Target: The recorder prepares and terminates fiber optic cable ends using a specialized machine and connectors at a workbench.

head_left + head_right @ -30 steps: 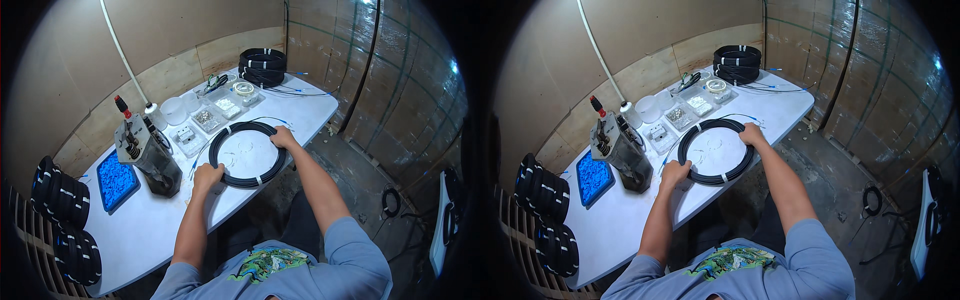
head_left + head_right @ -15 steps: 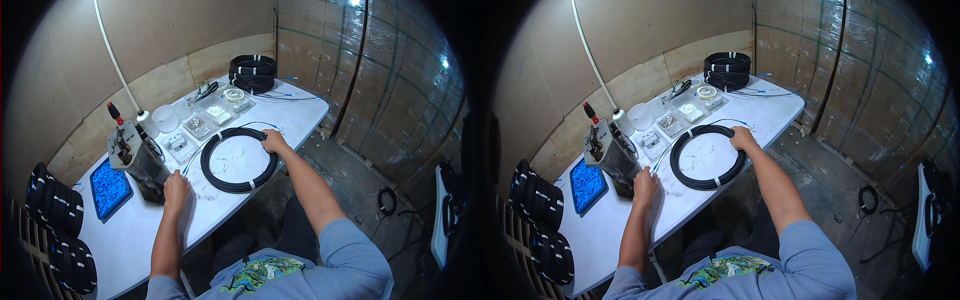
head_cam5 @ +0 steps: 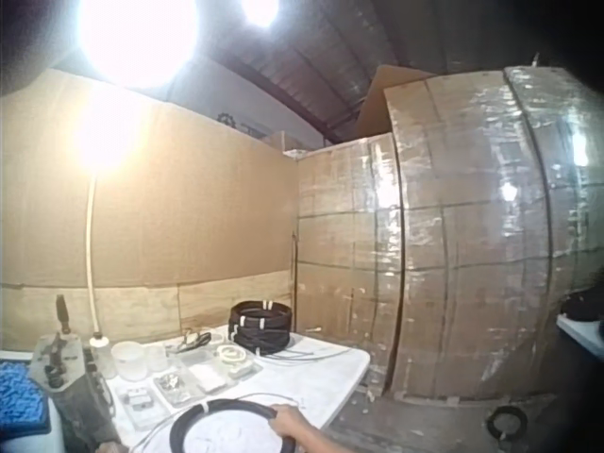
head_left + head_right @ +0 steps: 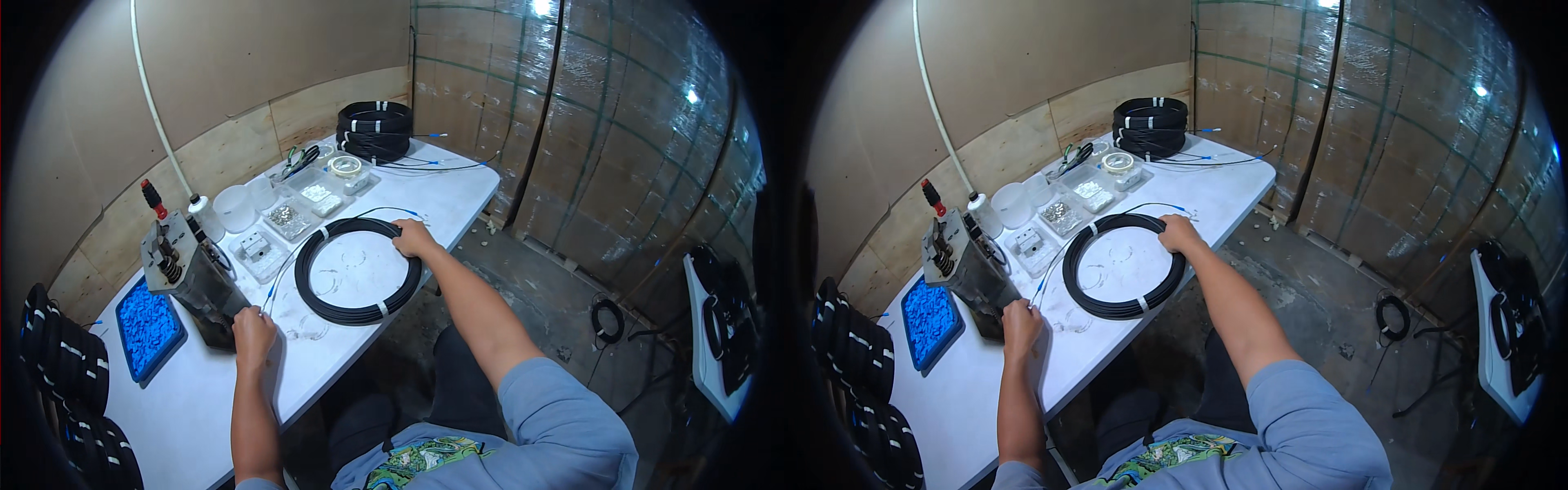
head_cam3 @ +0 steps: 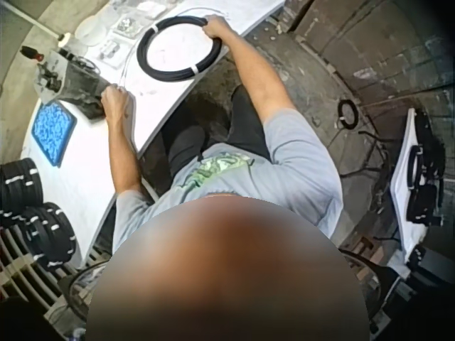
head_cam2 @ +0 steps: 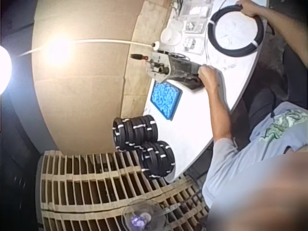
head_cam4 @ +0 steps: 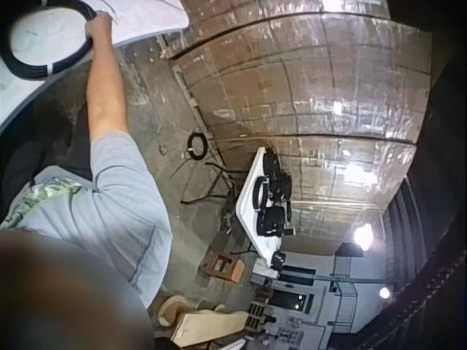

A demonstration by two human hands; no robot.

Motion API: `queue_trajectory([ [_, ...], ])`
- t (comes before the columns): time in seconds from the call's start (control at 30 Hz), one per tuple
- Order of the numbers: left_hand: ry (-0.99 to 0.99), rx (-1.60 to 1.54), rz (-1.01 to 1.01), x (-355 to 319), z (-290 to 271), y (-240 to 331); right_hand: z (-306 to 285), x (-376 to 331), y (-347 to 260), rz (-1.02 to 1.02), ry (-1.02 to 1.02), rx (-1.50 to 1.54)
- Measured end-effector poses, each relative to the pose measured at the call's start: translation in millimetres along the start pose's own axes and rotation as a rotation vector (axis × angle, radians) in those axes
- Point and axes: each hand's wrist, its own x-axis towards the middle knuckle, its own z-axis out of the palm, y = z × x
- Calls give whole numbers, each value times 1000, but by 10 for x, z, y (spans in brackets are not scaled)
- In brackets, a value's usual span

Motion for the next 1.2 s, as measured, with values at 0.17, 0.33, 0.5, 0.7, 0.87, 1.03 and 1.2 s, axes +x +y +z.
queue_trajectory([
  [0.17,5,-13,-16,-36,-54,103,-14,-21,27,6,8,-3],
  [0.33,91,-118,-3,-56,-30,18,21,-3,8,-4,-12,-8],
  [0.5,103,-196,12,19,-21,26,56,53,161,-58,41,-10],
  [0.7,106,-279,-103,39,-58,-11,13,-1,68,-62,54,-4],
  [0.87,120,-289,-124,41,41,-89,1,-17,71,-95,28,3],
  [1.03,140,-242,-79,68,83,-89,-105,44,66,-126,-51,-71],
  [1.2,81,-281,-136,16,-80,1,-199,-77,-257,-76,48,-342],
])
